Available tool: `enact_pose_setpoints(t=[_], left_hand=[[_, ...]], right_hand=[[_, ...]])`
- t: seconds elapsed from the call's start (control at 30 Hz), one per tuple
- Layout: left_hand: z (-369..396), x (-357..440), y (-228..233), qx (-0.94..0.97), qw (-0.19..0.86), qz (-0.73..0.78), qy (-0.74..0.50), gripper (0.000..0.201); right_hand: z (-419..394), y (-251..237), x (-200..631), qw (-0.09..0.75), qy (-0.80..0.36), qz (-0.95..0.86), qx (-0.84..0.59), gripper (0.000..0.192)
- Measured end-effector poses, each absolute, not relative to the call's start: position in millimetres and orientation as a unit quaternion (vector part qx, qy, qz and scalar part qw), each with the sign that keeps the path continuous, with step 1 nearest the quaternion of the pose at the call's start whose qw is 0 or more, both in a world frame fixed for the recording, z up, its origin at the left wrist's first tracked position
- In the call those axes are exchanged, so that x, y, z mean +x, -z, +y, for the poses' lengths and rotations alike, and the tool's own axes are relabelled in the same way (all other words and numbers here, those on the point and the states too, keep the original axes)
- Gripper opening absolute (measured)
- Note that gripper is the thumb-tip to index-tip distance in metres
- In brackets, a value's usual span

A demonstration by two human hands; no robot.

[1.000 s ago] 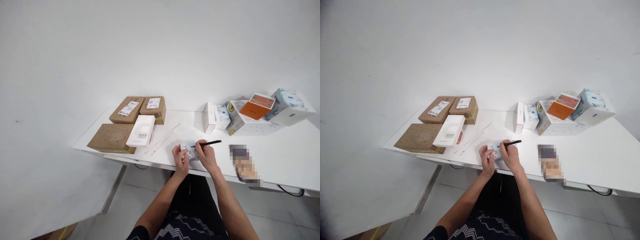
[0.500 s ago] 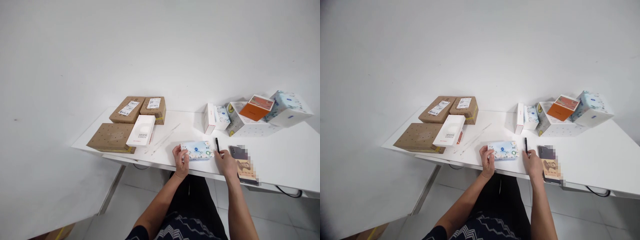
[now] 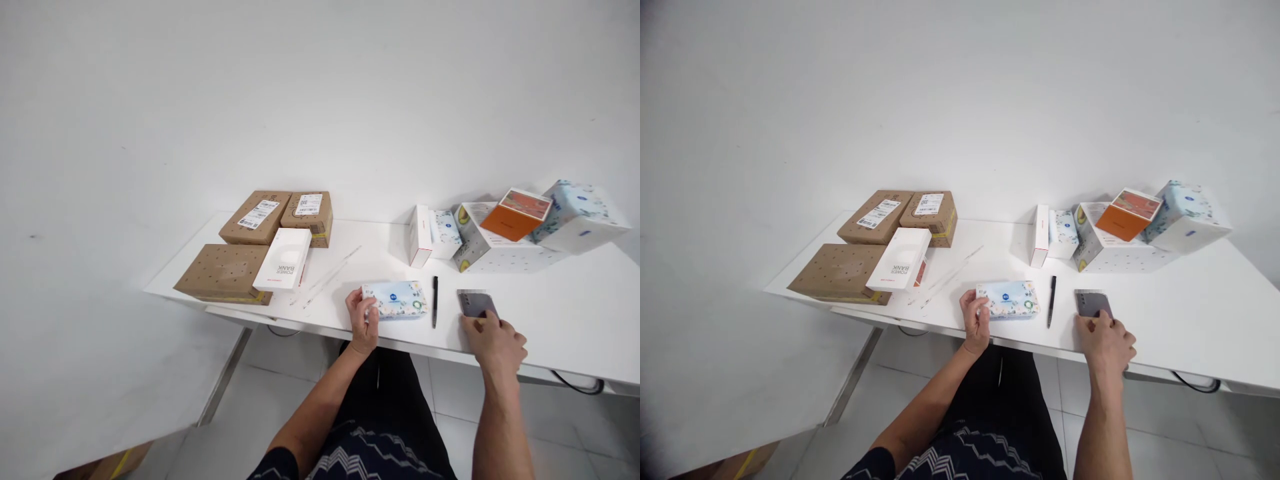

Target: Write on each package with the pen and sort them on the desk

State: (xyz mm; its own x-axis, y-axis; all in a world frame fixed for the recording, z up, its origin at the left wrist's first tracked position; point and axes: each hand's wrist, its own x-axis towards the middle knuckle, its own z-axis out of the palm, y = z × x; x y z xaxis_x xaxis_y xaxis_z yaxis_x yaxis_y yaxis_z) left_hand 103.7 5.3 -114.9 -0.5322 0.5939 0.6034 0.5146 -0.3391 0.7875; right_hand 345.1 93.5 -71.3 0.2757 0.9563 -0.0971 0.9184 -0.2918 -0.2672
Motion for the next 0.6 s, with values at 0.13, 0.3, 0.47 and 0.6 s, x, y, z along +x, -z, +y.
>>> enact_pose_setpoints(t=[0.13, 0.3, 0.47, 0.6], left_hand=[[4.6, 103.7, 113.5, 0.486, 0.026, 0.579, -0.654, 0.022], [4.9, 103.1, 114.4, 0.487, 0.031, 0.580, -0.652, 0.022], [5.2, 102.7, 114.5, 0.481, 0.031, 0.587, -0.651, 0.024], [3.7, 106.8, 117.5, 0.455, 0.059, 0.608, -0.647, 0.026]], right_hand=[[92.0, 69.0, 349.9, 0.145, -0.154, -0.559, -0.802, 0.072], [68.6, 53.3, 344.1, 0.440, -0.468, -0.387, -0.662, 0.070], [18.9, 19.1, 294.7, 0.455, -0.819, -0.161, -0.310, 0.060], [-14.6, 10.2, 249.3, 0.301, -0.925, -0.077, -0.219, 0.053]])
